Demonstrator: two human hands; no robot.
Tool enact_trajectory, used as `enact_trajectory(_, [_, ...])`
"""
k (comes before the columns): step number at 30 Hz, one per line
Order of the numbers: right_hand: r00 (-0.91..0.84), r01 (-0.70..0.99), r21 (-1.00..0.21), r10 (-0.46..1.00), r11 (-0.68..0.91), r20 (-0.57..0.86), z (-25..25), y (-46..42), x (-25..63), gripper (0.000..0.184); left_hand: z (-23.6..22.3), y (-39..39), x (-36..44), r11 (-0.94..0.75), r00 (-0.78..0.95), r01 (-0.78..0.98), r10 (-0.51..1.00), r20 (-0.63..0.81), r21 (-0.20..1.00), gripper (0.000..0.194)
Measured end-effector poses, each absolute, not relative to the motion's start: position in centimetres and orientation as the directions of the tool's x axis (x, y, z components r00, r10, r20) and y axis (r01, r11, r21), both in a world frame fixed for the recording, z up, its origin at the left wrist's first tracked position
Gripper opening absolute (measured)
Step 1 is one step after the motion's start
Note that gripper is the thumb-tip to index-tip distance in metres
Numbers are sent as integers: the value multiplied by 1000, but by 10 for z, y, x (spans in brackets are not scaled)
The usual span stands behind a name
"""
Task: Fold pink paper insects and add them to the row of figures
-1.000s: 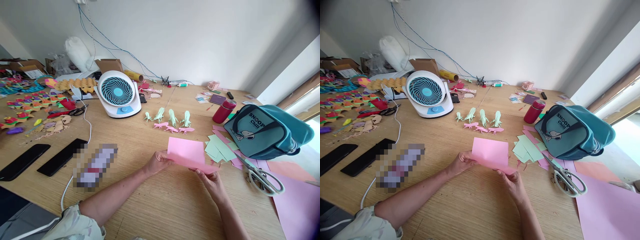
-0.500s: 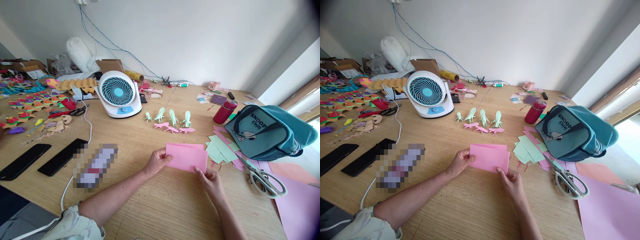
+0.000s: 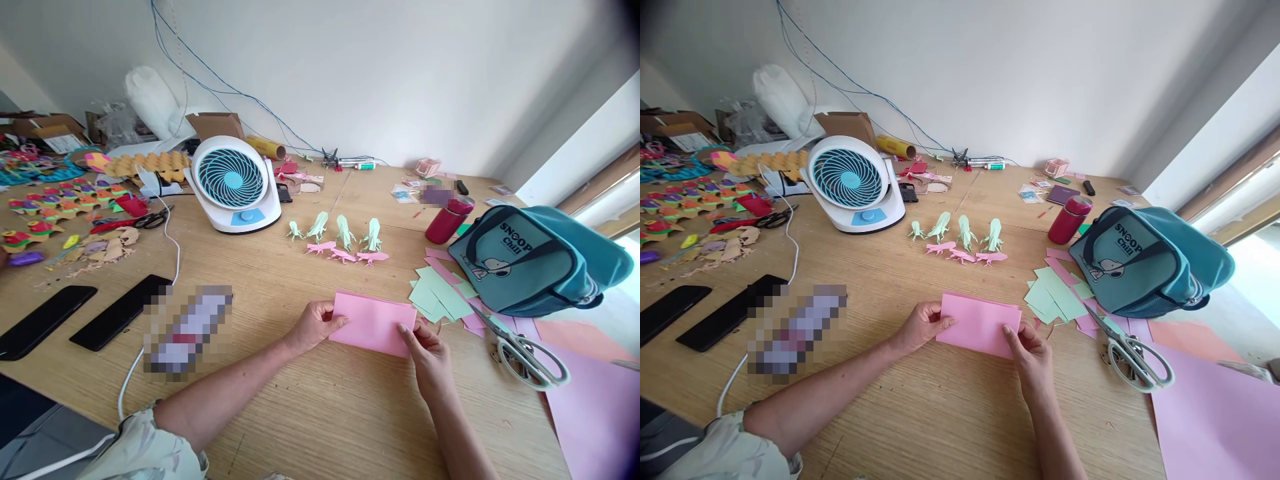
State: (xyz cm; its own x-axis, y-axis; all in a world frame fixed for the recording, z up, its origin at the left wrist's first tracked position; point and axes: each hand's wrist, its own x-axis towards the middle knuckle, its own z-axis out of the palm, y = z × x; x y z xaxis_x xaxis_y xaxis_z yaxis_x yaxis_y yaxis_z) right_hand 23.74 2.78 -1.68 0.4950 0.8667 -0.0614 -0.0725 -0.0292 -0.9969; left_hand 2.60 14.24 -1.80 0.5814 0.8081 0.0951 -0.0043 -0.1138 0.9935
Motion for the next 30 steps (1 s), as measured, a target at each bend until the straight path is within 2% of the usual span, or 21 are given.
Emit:
enact_trajectory(7, [564, -169, -986, 821, 6, -92, -14, 32, 230, 33, -20, 139, 27, -129, 517, 71, 853, 74, 989, 33])
enact_trajectory(12, [555, -223, -975, 825, 20, -110, -10, 34, 229, 51, -22, 137, 28, -146, 507, 100, 858, 76, 984, 30])
enact_trajectory(17, [478, -267, -961, 856, -72, -197, -11, 29, 232, 37, -17, 133, 28, -160, 519, 99, 850, 86, 982, 24])
enact_trajectory(24, [486, -299, -950, 842, -91, -234, -16, 27, 234, 31, -10, 129, 29, -158, 528, 68, 843, 99, 985, 22])
enact_trajectory(26, [491, -297, -951, 840, -90, -233, -17, 28, 235, 32, -9, 128, 30, -126, 524, 8, 845, 104, 992, 29])
enact_trajectory(30, [502, -286, -954, 835, -85, -225, -20, 28, 235, 36, -6, 128, 32, 23, 514, -158, 856, 63, 987, 67])
